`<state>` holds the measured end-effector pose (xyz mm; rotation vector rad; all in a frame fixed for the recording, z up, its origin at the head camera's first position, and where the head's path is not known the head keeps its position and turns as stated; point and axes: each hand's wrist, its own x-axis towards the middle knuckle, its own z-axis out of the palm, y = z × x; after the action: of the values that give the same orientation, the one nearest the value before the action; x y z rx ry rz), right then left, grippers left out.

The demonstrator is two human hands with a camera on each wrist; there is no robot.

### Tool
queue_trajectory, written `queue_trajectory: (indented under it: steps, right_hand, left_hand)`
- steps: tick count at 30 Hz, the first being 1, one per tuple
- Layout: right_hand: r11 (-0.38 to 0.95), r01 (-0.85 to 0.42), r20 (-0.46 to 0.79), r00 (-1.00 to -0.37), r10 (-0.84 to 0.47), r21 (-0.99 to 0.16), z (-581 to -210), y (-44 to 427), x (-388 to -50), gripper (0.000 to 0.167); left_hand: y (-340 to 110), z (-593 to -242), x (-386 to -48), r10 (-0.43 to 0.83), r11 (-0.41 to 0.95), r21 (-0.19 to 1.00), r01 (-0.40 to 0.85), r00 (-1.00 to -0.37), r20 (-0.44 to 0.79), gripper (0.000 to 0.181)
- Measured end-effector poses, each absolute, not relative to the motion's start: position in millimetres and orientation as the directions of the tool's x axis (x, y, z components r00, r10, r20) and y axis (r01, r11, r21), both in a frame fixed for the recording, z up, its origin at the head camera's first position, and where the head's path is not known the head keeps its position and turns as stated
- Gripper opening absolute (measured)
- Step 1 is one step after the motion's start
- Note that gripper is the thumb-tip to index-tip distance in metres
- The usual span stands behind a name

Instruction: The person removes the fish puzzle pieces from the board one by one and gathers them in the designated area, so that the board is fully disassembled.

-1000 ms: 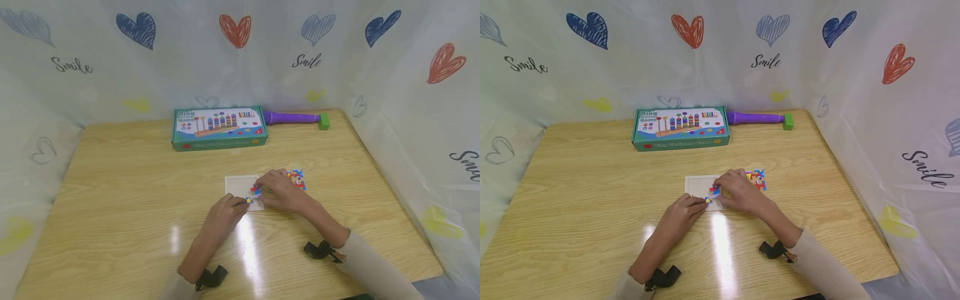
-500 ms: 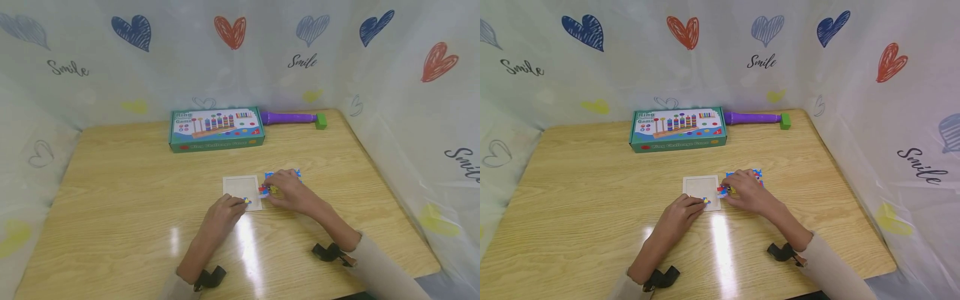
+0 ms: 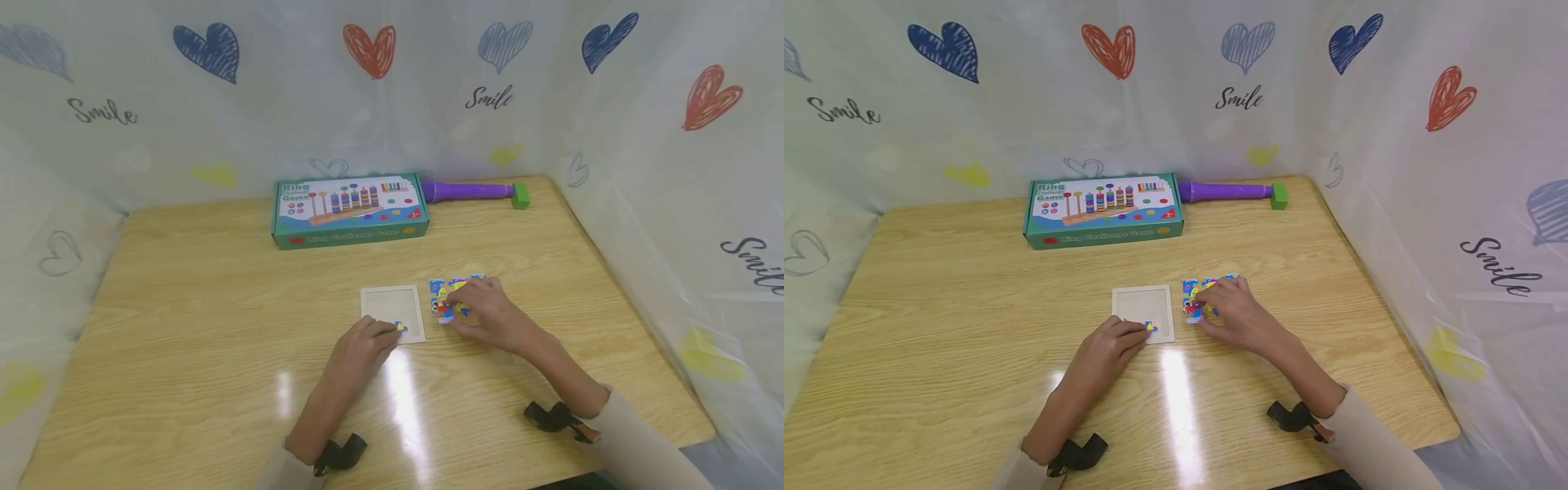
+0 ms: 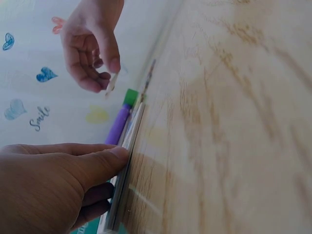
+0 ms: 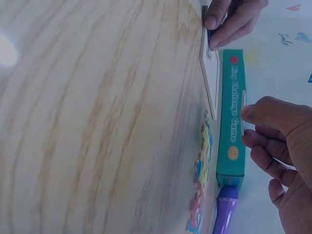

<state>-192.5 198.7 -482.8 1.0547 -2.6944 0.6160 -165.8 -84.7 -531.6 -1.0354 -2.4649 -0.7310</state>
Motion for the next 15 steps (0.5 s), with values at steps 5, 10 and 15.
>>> queue_trajectory:
  steps: [5,10,15]
  right_hand:
    - [0.683,-0.668,0.294,-0.743,-0.601,-0.294,-482,207,-188,0.027]
    - [0.699,-0.659,0.303,-0.751,-0.587,-0.278,-483,217,-184,0.028]
    - [0.702,-0.658,0.307,-0.751,-0.584,-0.273,-483,227,-181,0.031]
  left_hand:
    - [-85,-532,-166,0.548,0.592,0.317,0.741,-0.658,0.517,0.017]
    - [-85,-531,-165,0.549,0.595,0.335,0.731,-0.673,0.496,0.017]
    - [-85,-530,-165,0.547,0.594,0.348,0.726,-0.681,0.487,0.017]
